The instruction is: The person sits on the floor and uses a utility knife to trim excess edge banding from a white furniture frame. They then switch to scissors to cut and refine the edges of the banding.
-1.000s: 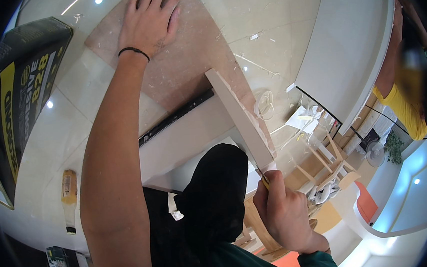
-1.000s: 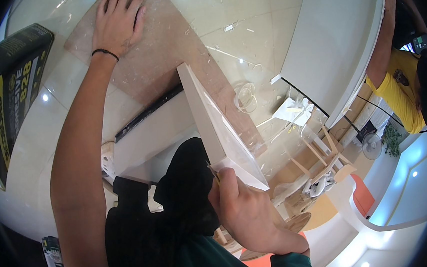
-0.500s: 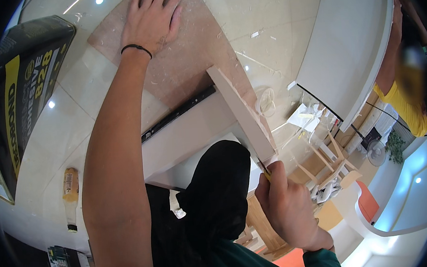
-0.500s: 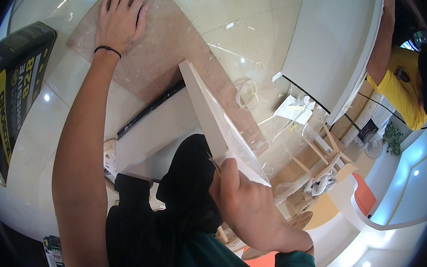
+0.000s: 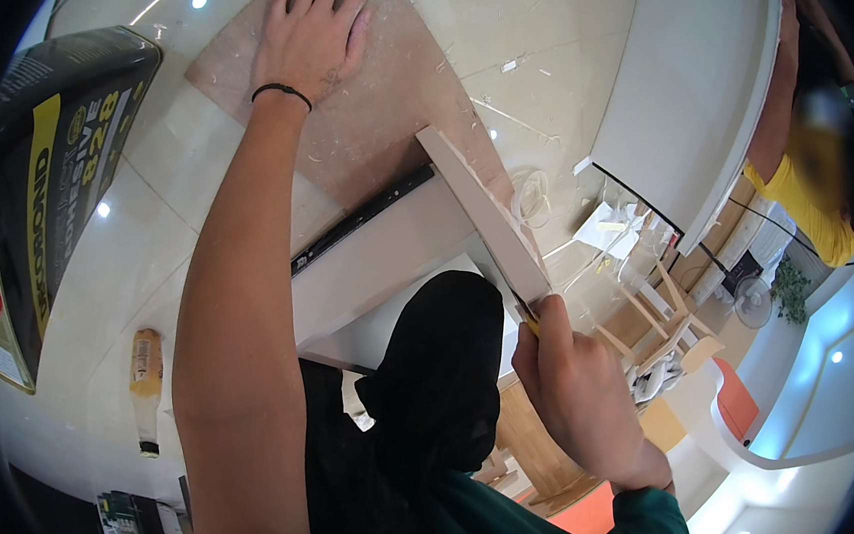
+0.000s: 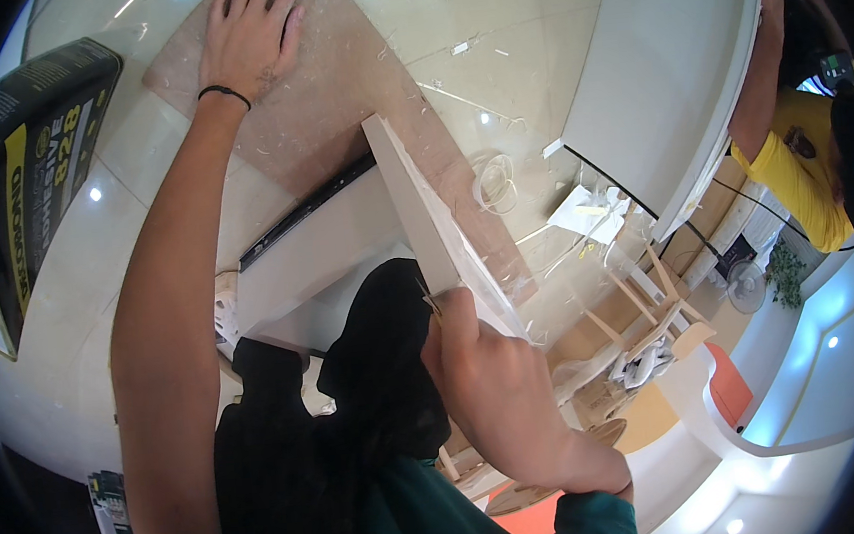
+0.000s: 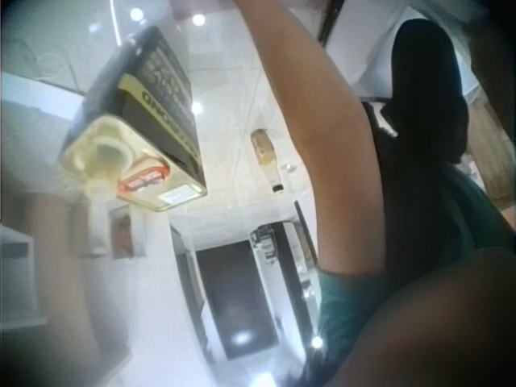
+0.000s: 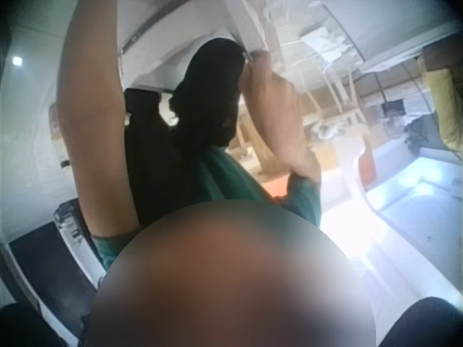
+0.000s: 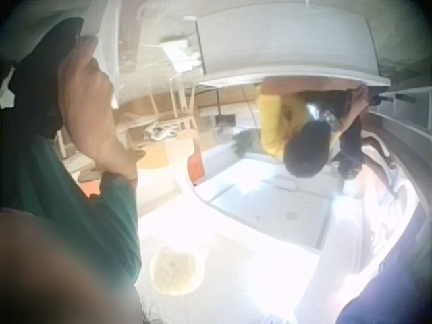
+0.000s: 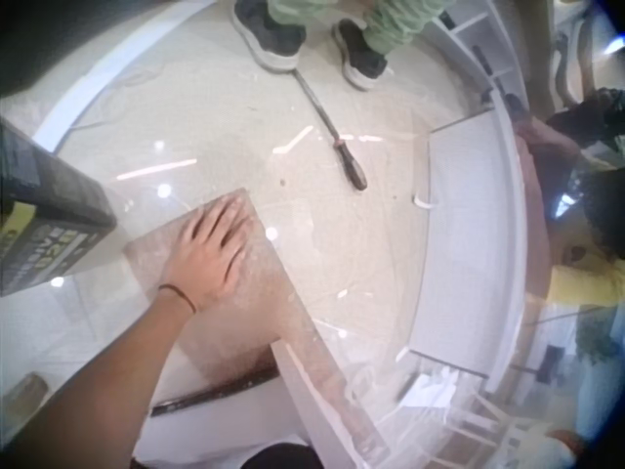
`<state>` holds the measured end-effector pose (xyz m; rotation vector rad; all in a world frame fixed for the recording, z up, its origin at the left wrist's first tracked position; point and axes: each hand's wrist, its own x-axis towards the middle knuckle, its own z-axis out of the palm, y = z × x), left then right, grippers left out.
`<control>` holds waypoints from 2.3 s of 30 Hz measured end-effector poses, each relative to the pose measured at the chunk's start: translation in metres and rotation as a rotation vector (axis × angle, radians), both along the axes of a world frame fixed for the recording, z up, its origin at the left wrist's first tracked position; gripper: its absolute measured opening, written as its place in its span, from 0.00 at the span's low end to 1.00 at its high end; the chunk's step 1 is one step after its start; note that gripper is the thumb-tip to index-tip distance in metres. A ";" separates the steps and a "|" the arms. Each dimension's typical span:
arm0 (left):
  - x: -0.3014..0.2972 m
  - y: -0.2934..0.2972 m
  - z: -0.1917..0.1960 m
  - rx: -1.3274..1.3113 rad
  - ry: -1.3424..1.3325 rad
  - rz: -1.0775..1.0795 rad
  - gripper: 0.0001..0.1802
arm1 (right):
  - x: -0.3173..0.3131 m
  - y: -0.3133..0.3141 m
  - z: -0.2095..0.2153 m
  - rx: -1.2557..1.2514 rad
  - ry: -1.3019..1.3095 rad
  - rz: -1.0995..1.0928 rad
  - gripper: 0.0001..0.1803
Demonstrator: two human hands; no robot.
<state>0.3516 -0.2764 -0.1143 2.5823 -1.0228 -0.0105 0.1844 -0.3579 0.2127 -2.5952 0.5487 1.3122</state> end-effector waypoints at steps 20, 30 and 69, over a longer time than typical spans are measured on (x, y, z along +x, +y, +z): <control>-0.037 0.001 0.064 -0.595 0.355 0.306 0.16 | -0.043 -0.004 -0.008 0.044 -0.423 -0.011 0.10; -0.209 0.031 0.213 -1.326 1.448 0.345 0.10 | 0.031 -0.029 0.017 0.253 -0.921 0.042 0.13; -0.151 0.003 0.141 -0.973 1.089 -0.241 0.20 | -0.072 -0.030 -0.018 -0.042 -0.551 0.237 0.10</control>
